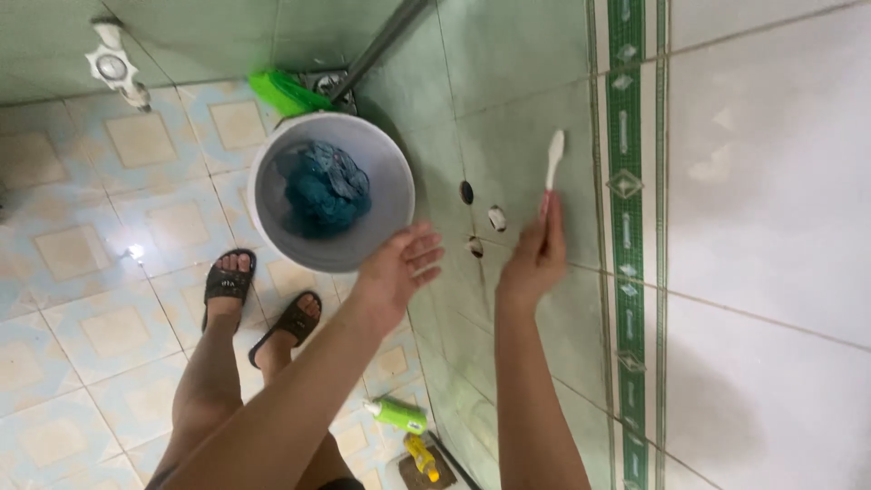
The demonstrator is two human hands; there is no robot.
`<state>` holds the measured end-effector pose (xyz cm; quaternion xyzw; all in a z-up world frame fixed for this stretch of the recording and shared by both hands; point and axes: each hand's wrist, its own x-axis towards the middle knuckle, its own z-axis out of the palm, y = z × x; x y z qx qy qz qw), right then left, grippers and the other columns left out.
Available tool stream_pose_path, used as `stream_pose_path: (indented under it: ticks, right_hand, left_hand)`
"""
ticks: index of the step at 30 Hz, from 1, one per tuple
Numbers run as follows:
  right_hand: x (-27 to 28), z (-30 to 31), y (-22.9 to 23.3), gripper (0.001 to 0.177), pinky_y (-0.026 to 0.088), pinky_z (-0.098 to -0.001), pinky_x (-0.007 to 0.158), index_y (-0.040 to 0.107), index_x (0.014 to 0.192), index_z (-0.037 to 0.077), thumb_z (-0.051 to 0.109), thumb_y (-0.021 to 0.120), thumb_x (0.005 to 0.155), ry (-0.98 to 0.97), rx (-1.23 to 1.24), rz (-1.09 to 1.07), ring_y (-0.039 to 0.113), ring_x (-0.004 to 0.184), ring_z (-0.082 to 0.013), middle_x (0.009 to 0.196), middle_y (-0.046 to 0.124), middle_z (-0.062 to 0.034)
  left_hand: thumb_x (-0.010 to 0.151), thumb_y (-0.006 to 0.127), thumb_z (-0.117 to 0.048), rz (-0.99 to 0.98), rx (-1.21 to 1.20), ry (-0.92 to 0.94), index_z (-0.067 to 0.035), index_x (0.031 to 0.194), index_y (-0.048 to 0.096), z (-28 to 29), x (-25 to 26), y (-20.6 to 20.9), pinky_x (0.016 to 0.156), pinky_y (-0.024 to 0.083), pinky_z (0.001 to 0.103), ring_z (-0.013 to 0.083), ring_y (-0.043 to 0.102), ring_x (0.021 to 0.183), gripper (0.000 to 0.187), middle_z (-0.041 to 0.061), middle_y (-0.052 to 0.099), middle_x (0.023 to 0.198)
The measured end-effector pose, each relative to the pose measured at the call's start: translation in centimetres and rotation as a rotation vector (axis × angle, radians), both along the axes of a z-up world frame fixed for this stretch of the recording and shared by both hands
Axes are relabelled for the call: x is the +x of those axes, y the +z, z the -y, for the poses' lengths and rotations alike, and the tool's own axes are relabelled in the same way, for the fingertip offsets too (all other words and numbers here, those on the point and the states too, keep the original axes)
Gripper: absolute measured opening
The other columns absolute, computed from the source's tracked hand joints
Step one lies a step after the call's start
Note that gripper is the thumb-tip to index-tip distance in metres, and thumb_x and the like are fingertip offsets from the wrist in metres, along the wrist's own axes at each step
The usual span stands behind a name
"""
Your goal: The person scrubs the tiled shower wall with a toothbrush, rinses the toothbrush under the faucet, then uses a handheld shower head to rinse the wall. They wring out a blue bath sponge under the faucet and place it on the wall, then pick up a white bucket and carry it out of the bathroom.
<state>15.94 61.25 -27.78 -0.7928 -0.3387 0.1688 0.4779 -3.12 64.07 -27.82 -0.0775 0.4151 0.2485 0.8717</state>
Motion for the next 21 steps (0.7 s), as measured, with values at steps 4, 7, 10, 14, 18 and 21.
stream_pose_path:
  ticks: [4, 7, 10, 14, 18, 21]
  right_hand:
    - [1.0, 2.8, -3.8, 0.04, 0.042, -0.0172, 0.07, 0.062, 0.139, 0.004, -0.004, 0.049, 0.102, 0.109, -0.06, 0.137, 0.051, 0.082, -0.0015, 0.121, 0.069, 0.0026]
    - [3.1, 4.6, -11.9, 0.032, 0.04, -0.0199, 0.067, 0.069, 0.133, 0.003, -0.001, 0.054, 0.105, 0.04, -0.188, -0.021, 0.049, 0.078, -0.0037, 0.107, 0.066, 0.0019]
    - [2.9, 3.5, -12.0, 0.03, 0.036, -0.0217, 0.054, 0.075, 0.126, 0.003, 0.001, 0.056, 0.102, -0.113, -0.341, -0.265, 0.042, 0.063, -0.0052, 0.085, 0.06, 0.0039]
    - [0.6, 3.2, -4.9, 0.033, 0.037, -0.0201, 0.053, 0.073, 0.129, 0.006, 0.004, 0.054, 0.102, -0.021, -0.373, -0.248, 0.042, 0.062, -0.0035, 0.08, 0.056, 0.0067]
    - [-0.3, -0.5, -0.4, 0.035, 0.031, -0.0201, 0.049, 0.067, 0.136, 0.011, 0.01, 0.054, 0.104, 0.027, -0.166, -0.264, 0.037, 0.059, -0.0029, 0.077, 0.051, 0.0084]
    - [1.7, -1.0, -4.4, 0.036, 0.03, -0.0201, 0.047, 0.065, 0.138, 0.014, 0.01, 0.055, 0.104, -0.026, -0.079, -0.362, 0.038, 0.059, -0.0024, 0.076, 0.05, 0.0087]
  left_hand:
    - [0.094, 0.062, -0.035, 0.038, -0.028, -0.023, -0.011, 0.132, 0.055, 0.7, 0.6, 0.4, 0.103, 0.048, 0.042, 0.0221, 0.061, 0.117, 0.045, 0.007, 0.063, 0.123]
    - [0.095, 0.06, -0.035, 0.065, -0.002, -0.012, -0.009, 0.134, 0.056, 1.3, 0.3, -0.6, 0.102, 0.048, 0.041, 0.0225, 0.061, 0.117, 0.047, 0.006, 0.064, 0.123]
    - [0.094, 0.057, -0.036, 0.029, -0.007, 0.013, -0.01, 0.136, 0.055, 1.5, -0.5, -3.6, 0.102, 0.049, 0.041, 0.0224, 0.062, 0.118, 0.05, 0.006, 0.065, 0.124]
    - [0.094, 0.056, -0.036, -0.043, 0.001, 0.005, -0.01, 0.136, 0.054, 0.4, -0.8, -1.1, 0.104, 0.05, 0.041, 0.0221, 0.063, 0.119, 0.05, 0.007, 0.065, 0.125]
    - [0.096, 0.058, -0.034, -0.018, -0.019, -0.012, -0.009, 0.137, 0.054, -0.1, 0.3, -1.2, 0.104, 0.048, 0.041, 0.0229, 0.061, 0.118, 0.048, 0.007, 0.064, 0.124]
    - [0.096, 0.057, -0.033, 0.028, -0.029, -0.01, -0.008, 0.136, 0.054, 1.0, 1.2, -1.9, 0.103, 0.048, 0.042, 0.0234, 0.061, 0.118, 0.047, 0.007, 0.064, 0.124]
